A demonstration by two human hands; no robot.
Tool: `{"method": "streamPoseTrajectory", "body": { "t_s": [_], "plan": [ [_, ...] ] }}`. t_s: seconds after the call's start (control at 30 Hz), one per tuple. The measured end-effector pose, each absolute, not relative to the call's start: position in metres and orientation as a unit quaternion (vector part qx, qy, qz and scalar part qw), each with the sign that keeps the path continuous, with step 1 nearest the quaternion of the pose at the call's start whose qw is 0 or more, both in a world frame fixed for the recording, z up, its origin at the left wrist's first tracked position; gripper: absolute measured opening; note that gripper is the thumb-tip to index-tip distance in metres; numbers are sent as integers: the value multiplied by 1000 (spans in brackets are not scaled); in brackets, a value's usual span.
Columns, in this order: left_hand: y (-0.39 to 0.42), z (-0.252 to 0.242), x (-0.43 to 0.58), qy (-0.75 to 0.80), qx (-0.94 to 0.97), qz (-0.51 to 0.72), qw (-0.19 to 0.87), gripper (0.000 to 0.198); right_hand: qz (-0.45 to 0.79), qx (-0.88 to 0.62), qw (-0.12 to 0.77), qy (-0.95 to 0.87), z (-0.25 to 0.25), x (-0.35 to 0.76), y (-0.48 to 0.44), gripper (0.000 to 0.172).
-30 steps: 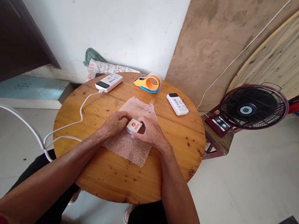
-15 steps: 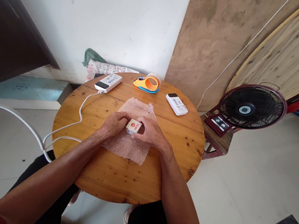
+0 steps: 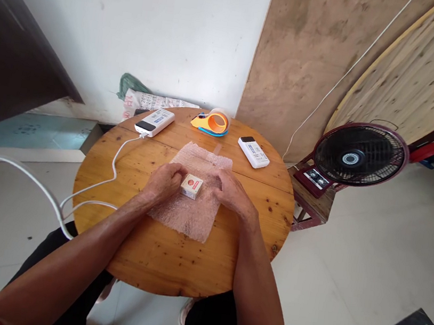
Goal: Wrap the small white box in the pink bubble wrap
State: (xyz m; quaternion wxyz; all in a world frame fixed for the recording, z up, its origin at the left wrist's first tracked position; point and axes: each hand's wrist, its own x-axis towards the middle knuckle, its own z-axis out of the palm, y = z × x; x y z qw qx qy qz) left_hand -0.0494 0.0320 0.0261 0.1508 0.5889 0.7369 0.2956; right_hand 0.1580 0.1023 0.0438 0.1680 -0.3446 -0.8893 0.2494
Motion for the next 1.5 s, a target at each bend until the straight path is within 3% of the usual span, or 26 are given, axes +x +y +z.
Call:
{"method": "streamPoseTrajectory", "body": {
  "t_s": [0.37, 0.5, 0.93, 1.2, 1.37, 1.5],
  "plan": [
    [24, 35, -40, 729, 629, 234, 135, 29, 208, -335, 128, -910, 43, 164, 106, 36],
    [25, 32, -44, 730, 637, 232, 83, 30, 177, -356, 125, -909, 45, 163, 105, 33],
    [16, 45, -47, 666, 623, 411, -3, 26, 138, -351, 144, -915, 41, 155, 104, 22],
    [-48, 70, -46, 565, 797, 213, 29, 21, 139, -359, 145, -912, 38, 157, 105, 21],
    [-81, 50, -50, 579, 803, 144, -1, 36, 122, -354, 138, -917, 38, 157, 106, 18],
    [-83, 44, -50, 573, 812, 111, 8, 21, 121, -359, 139, -915, 40, 158, 105, 17]
  ]
}}
